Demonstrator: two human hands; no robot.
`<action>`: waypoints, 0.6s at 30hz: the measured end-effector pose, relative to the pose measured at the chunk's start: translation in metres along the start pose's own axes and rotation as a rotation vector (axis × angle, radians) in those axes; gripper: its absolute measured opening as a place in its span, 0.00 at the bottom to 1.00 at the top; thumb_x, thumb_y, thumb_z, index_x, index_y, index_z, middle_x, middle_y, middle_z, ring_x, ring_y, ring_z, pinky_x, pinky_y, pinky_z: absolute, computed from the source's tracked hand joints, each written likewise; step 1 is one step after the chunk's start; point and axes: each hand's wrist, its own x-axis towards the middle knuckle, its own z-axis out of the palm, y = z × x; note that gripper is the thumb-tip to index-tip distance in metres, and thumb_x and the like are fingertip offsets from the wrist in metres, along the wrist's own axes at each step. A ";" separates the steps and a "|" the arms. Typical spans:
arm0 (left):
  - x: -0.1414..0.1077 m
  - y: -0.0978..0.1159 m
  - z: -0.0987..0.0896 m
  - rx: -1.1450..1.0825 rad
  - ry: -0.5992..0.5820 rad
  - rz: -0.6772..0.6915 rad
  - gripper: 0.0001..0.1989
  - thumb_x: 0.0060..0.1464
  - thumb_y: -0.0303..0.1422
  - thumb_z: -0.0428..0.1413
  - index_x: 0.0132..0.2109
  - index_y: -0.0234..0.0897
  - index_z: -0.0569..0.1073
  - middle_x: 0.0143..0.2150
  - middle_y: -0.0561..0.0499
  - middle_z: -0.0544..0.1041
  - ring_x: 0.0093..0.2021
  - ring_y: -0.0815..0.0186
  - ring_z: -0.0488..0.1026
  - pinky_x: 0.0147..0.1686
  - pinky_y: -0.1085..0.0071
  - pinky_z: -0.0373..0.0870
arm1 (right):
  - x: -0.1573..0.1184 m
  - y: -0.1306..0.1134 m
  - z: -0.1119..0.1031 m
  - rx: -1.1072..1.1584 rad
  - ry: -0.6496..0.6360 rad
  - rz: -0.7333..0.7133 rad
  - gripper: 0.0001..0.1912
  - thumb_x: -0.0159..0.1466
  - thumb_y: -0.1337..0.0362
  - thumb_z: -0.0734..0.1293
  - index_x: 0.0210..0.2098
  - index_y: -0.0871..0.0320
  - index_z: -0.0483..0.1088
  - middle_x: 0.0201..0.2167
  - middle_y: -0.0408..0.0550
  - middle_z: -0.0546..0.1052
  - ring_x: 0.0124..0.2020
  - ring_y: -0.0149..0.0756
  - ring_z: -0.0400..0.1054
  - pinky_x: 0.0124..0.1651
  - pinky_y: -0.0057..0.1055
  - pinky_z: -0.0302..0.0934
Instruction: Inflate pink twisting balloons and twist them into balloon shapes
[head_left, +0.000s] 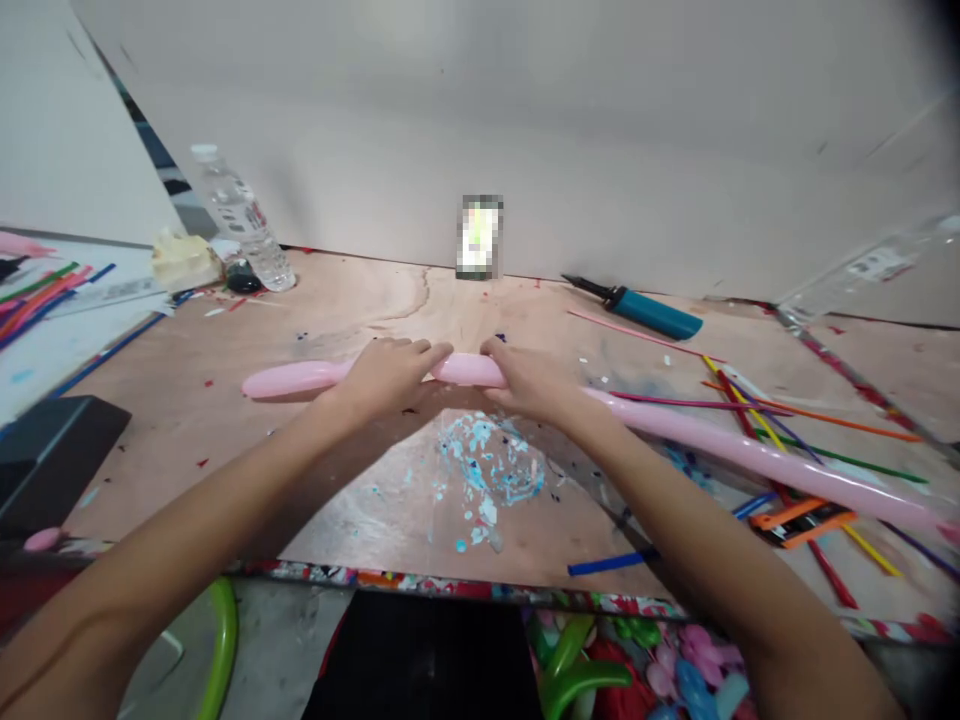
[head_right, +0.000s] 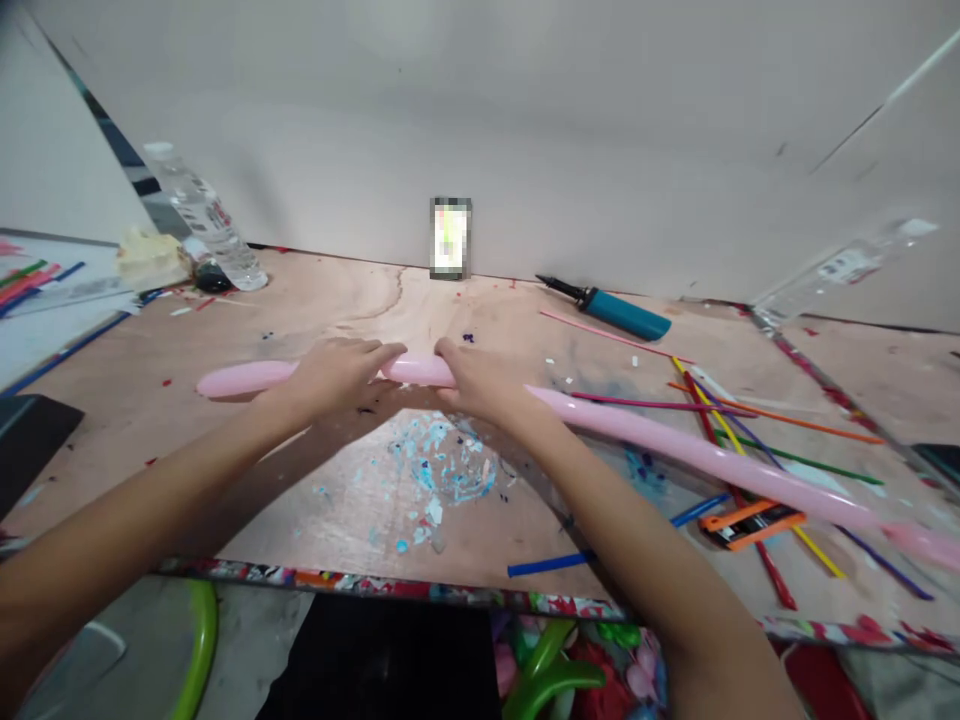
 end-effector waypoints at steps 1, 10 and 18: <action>-0.001 -0.003 0.003 0.002 0.007 0.008 0.19 0.60 0.44 0.48 0.53 0.41 0.67 0.43 0.47 0.75 0.41 0.57 0.72 0.38 0.63 0.62 | -0.001 0.006 0.001 0.042 -0.024 0.030 0.21 0.60 0.55 0.64 0.50 0.56 0.61 0.40 0.51 0.76 0.36 0.43 0.70 0.33 0.31 0.56; -0.027 0.007 0.009 -0.062 0.064 -0.092 0.16 0.61 0.42 0.44 0.45 0.35 0.68 0.44 0.43 0.73 0.41 0.58 0.71 0.39 0.63 0.61 | -0.008 0.001 0.012 -0.048 0.021 -0.083 0.19 0.65 0.50 0.59 0.45 0.57 0.67 0.42 0.55 0.74 0.42 0.45 0.68 0.43 0.36 0.57; -0.006 0.004 0.026 0.012 0.017 0.046 0.19 0.59 0.45 0.45 0.43 0.35 0.70 0.42 0.40 0.72 0.42 0.54 0.68 0.41 0.59 0.58 | 0.069 0.063 0.015 0.227 0.059 0.264 0.26 0.62 0.51 0.62 0.54 0.58 0.66 0.40 0.53 0.77 0.38 0.42 0.71 0.41 0.34 0.62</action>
